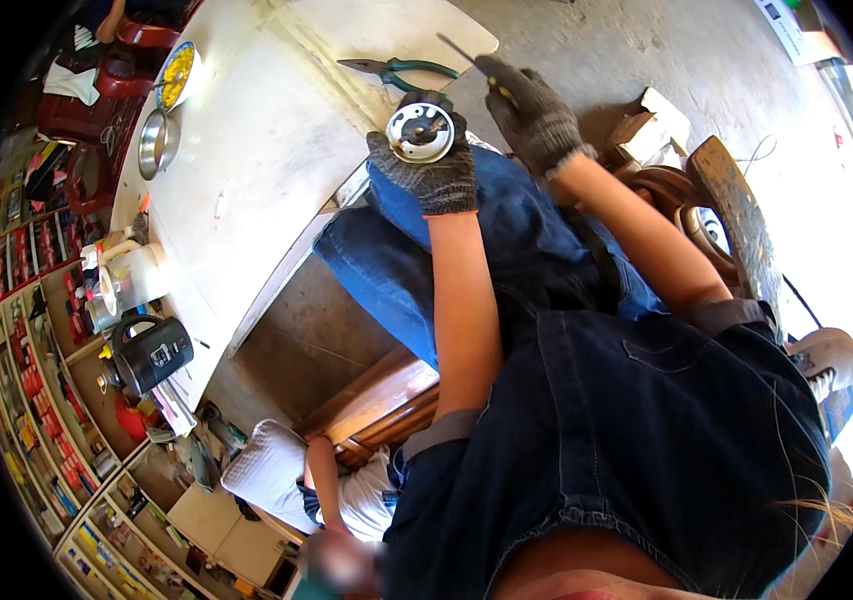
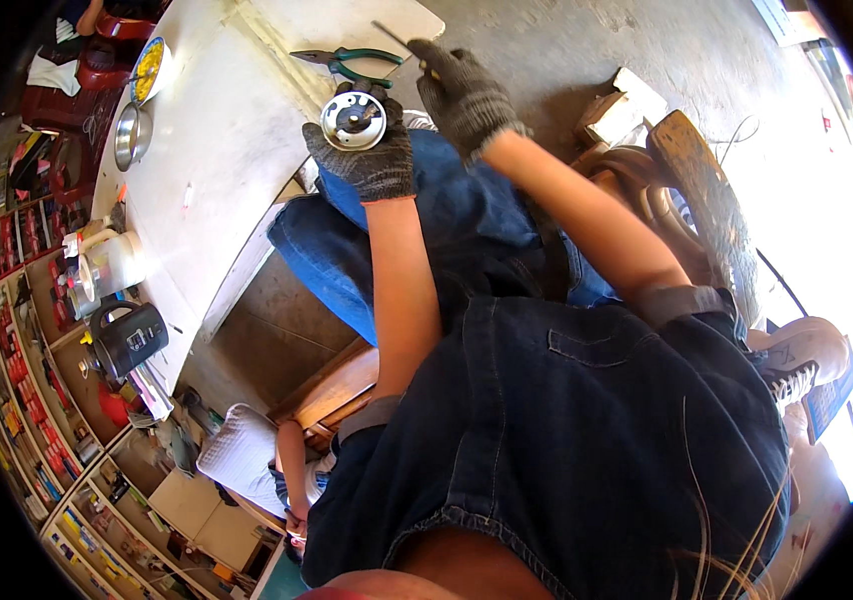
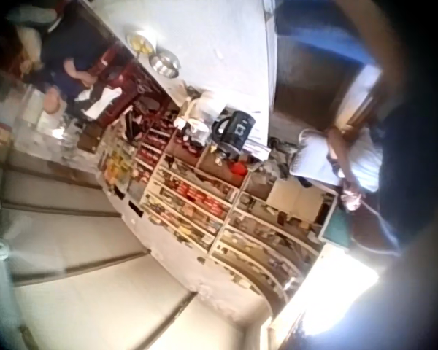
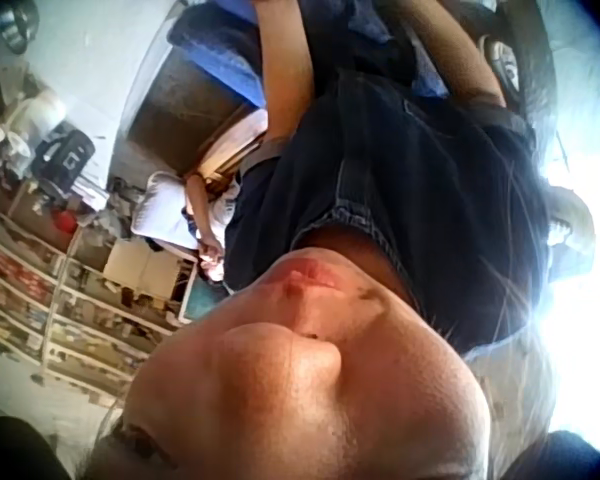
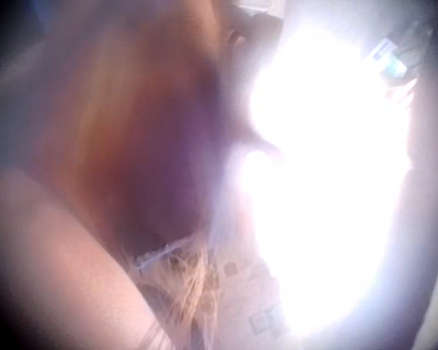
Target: The person sits cross-legged and uses a screwdriver and pliers to disassemble and adjust a small circular electrical component. They remove parts, manipulate internal elements, and reassemble the unit while seated.
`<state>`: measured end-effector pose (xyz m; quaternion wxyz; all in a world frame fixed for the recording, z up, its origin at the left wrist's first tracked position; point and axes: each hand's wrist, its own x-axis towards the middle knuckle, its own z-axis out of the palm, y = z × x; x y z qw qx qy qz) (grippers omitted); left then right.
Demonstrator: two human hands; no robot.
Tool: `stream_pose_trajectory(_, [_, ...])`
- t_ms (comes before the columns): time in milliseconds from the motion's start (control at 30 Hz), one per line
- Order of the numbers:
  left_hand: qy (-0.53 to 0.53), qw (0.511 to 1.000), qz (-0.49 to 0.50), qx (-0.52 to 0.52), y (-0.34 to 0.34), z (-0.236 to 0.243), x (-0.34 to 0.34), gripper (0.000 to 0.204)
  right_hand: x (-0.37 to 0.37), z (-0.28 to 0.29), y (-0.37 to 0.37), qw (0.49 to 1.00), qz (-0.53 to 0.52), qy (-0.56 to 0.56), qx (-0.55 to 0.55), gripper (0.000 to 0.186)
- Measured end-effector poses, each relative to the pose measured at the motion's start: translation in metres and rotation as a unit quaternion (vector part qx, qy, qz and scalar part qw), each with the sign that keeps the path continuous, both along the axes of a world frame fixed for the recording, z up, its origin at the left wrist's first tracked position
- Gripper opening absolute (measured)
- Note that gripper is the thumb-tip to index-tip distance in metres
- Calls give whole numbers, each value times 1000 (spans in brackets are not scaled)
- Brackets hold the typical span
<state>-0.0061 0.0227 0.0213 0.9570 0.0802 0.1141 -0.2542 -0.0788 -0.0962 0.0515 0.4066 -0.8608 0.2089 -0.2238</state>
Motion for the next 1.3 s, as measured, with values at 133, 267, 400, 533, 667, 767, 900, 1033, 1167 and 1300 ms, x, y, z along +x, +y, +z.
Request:
stream_pose_trajectory(133, [-8, 999, -29, -31, 1, 0, 1, 62, 61, -34, -25, 991, 4, 81, -104, 45])
stream_pose_trajectory(267, [-5, 1000, -6, 29, 0, -7, 5, 61, 92, -57, -35, 985, 19, 55, -165, 46])
stream_pose_trajectory(400, [6, 997, 24, 78, -1, -12, 6, 58, 104, -62, -37, 981, 53, 31, -186, 45])
stream_pose_trajectory(533, [-21, 993, 37, 107, -4, -17, 6, 57, 110, -59, -39, 967, 36, 96, -235, 44])
stream_pose_trajectory(667, [-34, 993, 38, 109, -11, -20, 8, 57, 103, -49, -46, 985, 15, 136, -108, 43])
stream_pose_trajectory(767, [-47, 991, 68, 108, -6, -4, 3, 48, 74, -53, -38, 999, 7, 4, -37, 43])
stream_pose_trajectory(900, [-66, 987, 87, 120, -6, -11, 4, 49, -3, -9, 0, 989, 35, -92, 108, 41])
stream_pose_trajectory(1033, [-66, 981, 76, 168, -11, -14, 5, 57, -58, 24, 29, 987, 88, 18, 130, 41])
stream_pose_trajectory(1167, [-60, 982, 64, 167, -7, -16, 9, 57, -72, 27, 45, 984, 136, 67, 91, 46])
stream_pose_trajectory(1300, [-26, 978, 98, 184, -12, -8, 5, 59, -68, 20, 52, 983, 149, 97, 44, 43])
